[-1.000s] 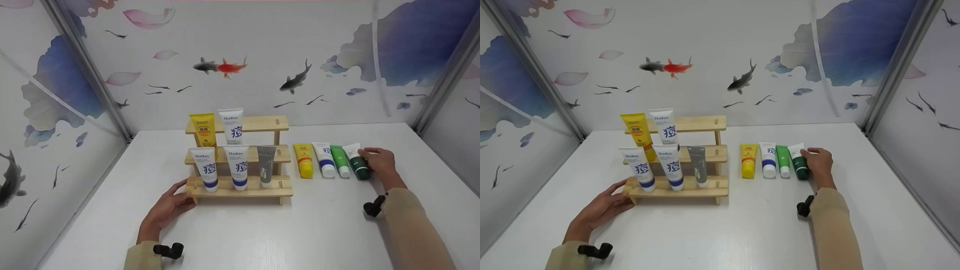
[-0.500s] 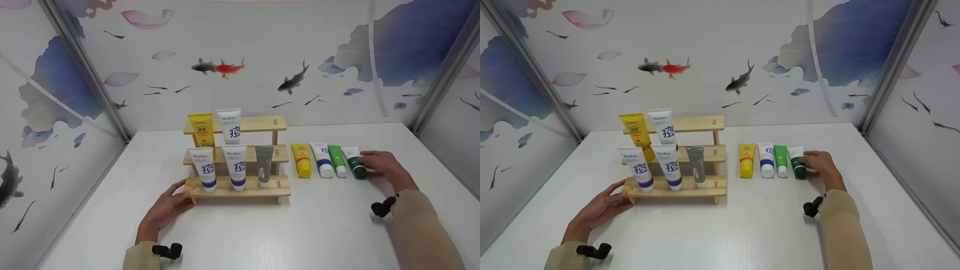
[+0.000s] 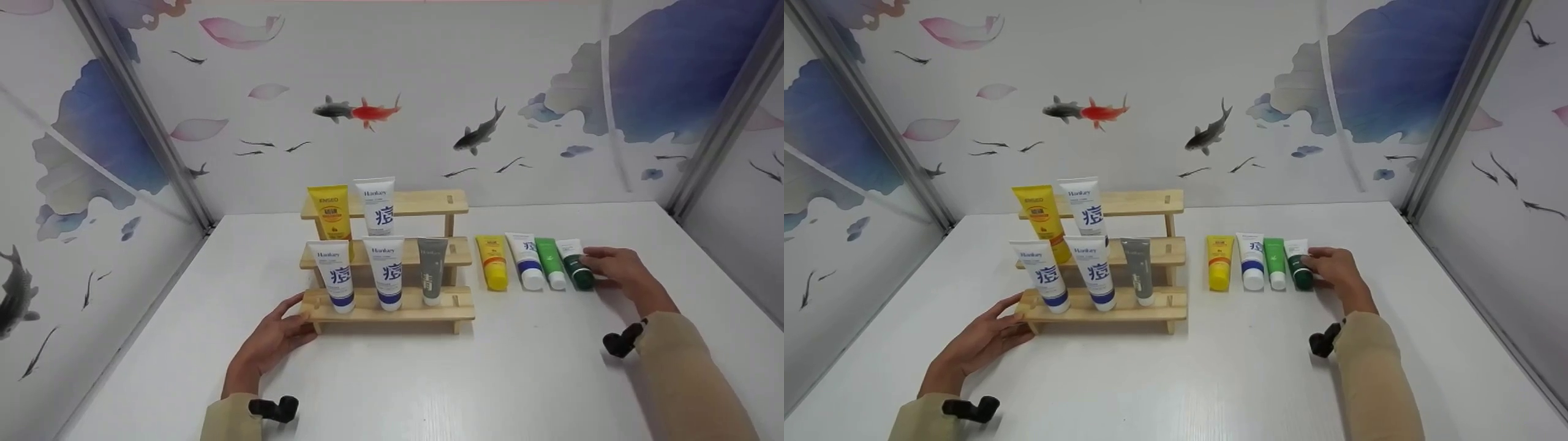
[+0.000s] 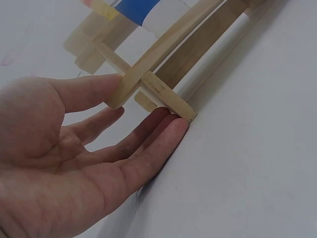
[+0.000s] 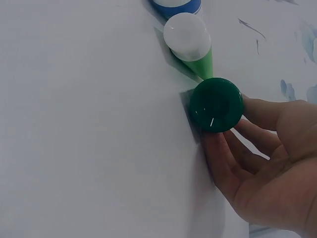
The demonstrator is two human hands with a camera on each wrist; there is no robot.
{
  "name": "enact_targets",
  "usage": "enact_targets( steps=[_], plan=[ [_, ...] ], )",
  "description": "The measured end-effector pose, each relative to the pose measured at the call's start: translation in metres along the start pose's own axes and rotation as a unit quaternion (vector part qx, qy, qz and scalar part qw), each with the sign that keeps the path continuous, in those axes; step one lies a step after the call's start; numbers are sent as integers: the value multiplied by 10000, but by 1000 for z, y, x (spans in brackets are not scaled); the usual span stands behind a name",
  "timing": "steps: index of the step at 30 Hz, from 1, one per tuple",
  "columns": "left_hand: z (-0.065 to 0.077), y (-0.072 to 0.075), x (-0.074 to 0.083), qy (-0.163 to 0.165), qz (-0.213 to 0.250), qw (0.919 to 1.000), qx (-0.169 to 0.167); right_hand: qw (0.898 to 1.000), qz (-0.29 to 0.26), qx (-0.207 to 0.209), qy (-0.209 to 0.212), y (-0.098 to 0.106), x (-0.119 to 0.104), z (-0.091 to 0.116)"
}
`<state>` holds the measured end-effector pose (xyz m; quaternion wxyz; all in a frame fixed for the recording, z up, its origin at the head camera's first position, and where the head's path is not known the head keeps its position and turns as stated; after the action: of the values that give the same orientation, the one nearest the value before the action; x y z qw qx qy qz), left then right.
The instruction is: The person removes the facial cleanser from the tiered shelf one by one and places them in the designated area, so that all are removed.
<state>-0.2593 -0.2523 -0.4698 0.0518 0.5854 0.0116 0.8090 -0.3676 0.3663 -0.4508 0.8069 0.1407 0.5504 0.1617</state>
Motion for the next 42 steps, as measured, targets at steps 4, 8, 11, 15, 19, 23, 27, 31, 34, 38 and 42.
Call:
enact_targets(
  steps=[4,8,11,15,19,23,27,31,34,38,42],
  plan=[
    [0,0,0,-18,-22,10000,-6,9991,92,420,32,-4,-8,4],
    [1,-1,0,-16,-19,10000,4,9959,46,872,216,-10,-25,10],
    [1,-1,0,-7,-14,10000,0,9937,-49,1050,388,-16,-38,16],
    [1,-1,1,-37,-22,10000,-50,9913,-196,1095,709,-27,-58,25],
    [-1,-1,0,-38,-8,10000,-44,9872,-185,1091,1149,-42,-79,38],
    [-1,-1,0,-24,5,10000,-41,9826,-162,1089,1496,-57,-101,53],
    [0,0,0,-20,58,10000,-36,9780,-286,1016,1801,-70,-121,68],
    [1,0,1,-35,51,10000,-33,9740,-386,895,2045,-84,-138,80],
    [1,-1,1,-33,36,10000,-34,9711,-486,728,2220,-94,-149,89],
    [2,-1,2,13,72,10000,-9,9644,-623,388,2539,-107,-165,99],
    [1,0,1,7,33,10000,1,9602,-677,79,2709,-119,-179,104]
  ],
)
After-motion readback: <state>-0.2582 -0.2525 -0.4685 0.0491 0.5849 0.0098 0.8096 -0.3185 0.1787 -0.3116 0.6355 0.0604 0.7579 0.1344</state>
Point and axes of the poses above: each hand's wrist, its own z-axis away from the middle knuckle, its own y-axis out of the back of the hand, x = y × z, the point moved 2 cm from there along -z, towards the middle knuckle, and after that the axes turned 5 degrees about -z, right-handed, at the moved point
